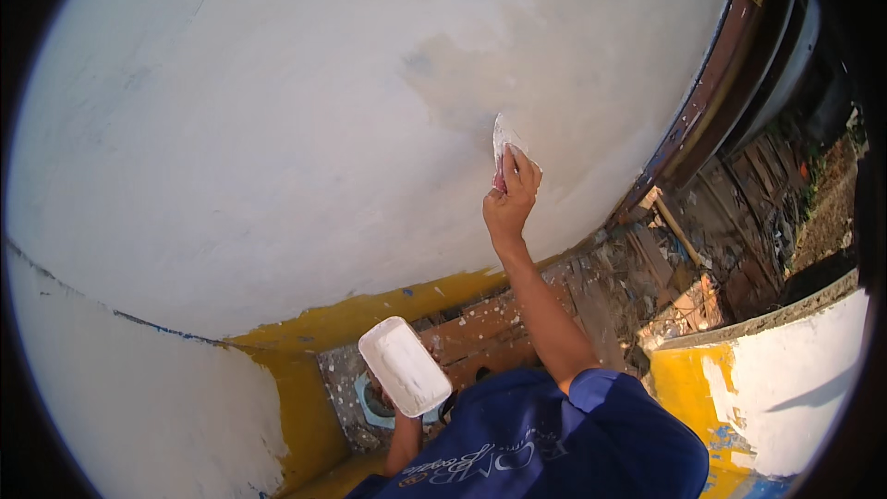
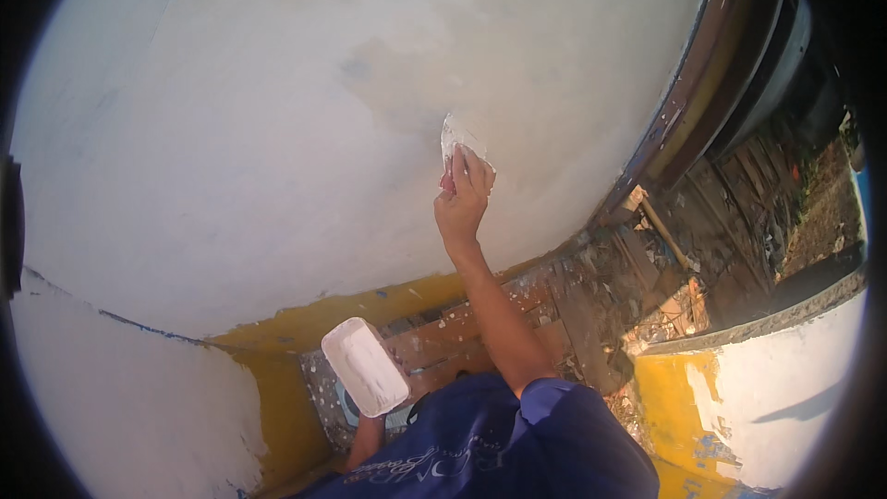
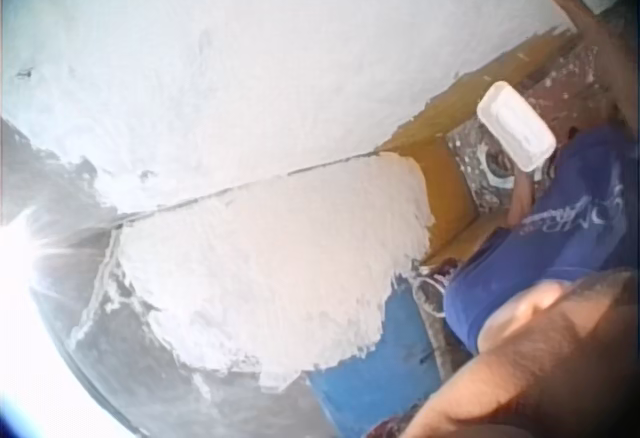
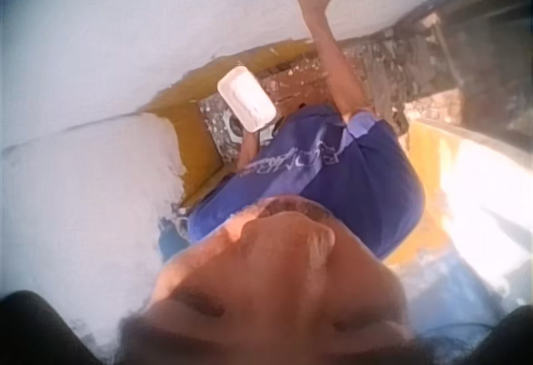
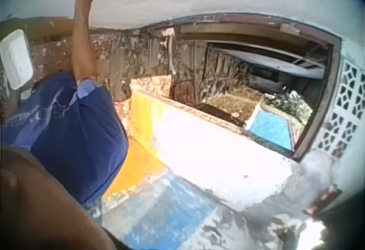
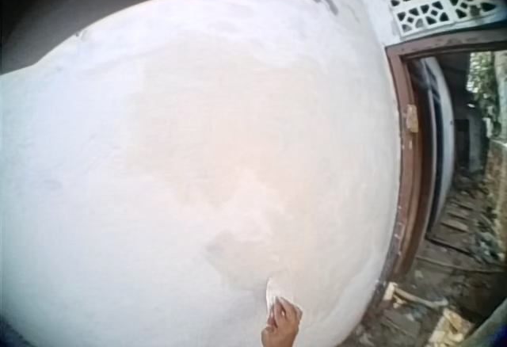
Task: The person applies white plaster to a wall using a putty knife and then mixes more white powder with water in a small container.
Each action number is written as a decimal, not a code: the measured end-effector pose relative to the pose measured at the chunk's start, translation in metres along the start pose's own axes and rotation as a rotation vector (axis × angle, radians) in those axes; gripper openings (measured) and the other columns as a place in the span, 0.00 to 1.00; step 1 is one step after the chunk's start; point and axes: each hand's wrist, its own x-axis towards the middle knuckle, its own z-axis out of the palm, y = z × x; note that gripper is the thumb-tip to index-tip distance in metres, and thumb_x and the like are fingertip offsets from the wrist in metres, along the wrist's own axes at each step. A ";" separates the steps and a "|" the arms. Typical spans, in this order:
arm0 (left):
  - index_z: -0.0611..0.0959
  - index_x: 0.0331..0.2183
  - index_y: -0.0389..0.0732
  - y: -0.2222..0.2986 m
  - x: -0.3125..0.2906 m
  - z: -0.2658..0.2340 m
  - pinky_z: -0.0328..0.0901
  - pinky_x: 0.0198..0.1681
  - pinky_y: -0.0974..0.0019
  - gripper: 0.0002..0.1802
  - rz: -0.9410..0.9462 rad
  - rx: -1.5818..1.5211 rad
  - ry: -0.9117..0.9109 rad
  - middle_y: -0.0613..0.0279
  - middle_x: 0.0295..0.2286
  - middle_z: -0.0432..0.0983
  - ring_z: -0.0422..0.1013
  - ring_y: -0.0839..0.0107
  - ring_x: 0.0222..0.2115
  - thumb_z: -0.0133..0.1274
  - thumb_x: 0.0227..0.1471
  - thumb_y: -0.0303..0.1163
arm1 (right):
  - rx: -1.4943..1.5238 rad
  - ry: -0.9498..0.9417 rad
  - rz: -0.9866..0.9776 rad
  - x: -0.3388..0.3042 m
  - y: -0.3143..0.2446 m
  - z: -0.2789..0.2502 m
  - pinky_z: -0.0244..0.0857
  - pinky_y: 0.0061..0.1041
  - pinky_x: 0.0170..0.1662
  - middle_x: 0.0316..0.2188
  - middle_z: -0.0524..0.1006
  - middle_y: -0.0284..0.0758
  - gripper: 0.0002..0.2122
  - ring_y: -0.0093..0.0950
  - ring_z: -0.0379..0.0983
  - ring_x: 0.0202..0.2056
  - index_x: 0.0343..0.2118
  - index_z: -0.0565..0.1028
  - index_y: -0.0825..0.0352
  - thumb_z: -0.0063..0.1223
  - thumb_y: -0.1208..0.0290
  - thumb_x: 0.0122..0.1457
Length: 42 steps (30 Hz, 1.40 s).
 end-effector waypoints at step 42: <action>0.57 0.64 0.43 0.007 -0.013 -0.022 0.65 0.50 0.30 0.62 -0.005 -0.119 0.074 0.39 0.54 0.65 0.67 0.38 0.51 0.57 0.37 0.72 | 0.079 0.021 -0.031 -0.042 0.025 -0.027 0.65 0.34 0.45 0.46 0.75 0.40 0.30 0.41 0.68 0.44 0.49 0.77 0.69 0.46 0.95 0.37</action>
